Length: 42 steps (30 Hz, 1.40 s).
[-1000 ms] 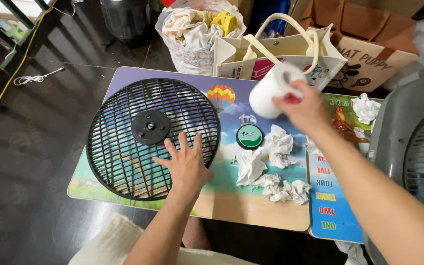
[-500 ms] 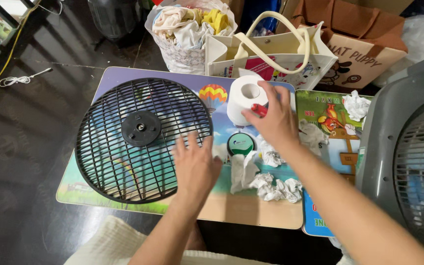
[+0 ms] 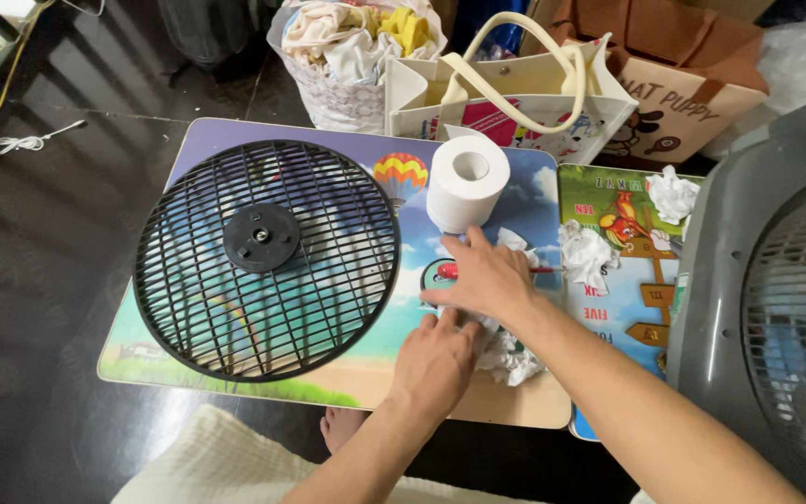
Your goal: The person uses a red-handled screwdriver to loosen and remove screws from the front grille of a grey electric fan. The person repeatedly unscrews fasteners around the grille perimeter and removes the grille, placing it on the table.
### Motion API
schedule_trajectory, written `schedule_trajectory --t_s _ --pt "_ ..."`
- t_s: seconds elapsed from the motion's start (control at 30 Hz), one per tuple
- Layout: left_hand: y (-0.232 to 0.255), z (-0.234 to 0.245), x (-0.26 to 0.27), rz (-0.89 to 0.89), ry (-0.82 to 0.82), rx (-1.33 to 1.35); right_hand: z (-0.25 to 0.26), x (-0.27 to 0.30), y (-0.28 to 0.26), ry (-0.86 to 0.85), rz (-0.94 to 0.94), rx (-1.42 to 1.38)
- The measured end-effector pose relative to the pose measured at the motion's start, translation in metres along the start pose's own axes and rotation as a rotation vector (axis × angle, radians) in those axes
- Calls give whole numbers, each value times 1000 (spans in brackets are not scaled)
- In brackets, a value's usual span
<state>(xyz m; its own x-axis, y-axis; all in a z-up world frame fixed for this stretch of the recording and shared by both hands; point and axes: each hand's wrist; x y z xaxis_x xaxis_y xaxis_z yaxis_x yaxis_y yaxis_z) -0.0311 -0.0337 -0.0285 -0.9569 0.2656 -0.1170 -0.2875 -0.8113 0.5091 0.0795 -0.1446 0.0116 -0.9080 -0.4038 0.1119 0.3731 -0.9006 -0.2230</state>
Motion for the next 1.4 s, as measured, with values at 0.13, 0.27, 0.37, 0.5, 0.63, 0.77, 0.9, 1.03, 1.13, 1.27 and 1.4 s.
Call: schedule_trajectory --t_s 0.13,0.27,0.37,0.5,0.63,0.77,0.9,1.03,1.13,1.27,1.4 --pt "0 -4 3 -26 17 3 -9 2 2 -37 35 19" --pt "1 -6 3 -15 -51 -51 -13 -14 34 58 94 -289" --pt "3 -7 3 17 -94 -70 -3 -31 71 -24 74 -827" --pt "4 0 2 7 -26 -67 7 -25 88 -28 44 -829" --pt "-4 9 -8 63 116 -83 10 -3 63 9 61 -167" --pt "-26 11 -28 134 335 26 16 13 37 -43 41 -39" --pt "-35 -2 -44 206 318 51 30 28 35 16 31 -93" --pt "-36 -20 -56 188 250 -16 55 51 55 331 256 -223" --pt "-35 -30 -63 232 220 -76 83 87 80 426 201 -356" --pt "-34 -23 -64 277 238 -32 116 144 115 614 143 -380" --pt "-12 -6 -65 237 278 40 128 181 160 678 -181 -339"
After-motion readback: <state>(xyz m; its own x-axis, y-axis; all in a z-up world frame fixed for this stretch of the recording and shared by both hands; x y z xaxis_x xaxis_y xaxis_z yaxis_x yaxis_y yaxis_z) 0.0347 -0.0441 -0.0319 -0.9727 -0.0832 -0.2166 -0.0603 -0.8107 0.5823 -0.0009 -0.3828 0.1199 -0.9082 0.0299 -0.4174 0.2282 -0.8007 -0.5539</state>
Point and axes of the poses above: each hand's wrist, its own x-axis away from the middle knuckle, its own z-axis out of the back of the hand, y = z × x, and after that the axes turned 4 degrees about z, right-handed
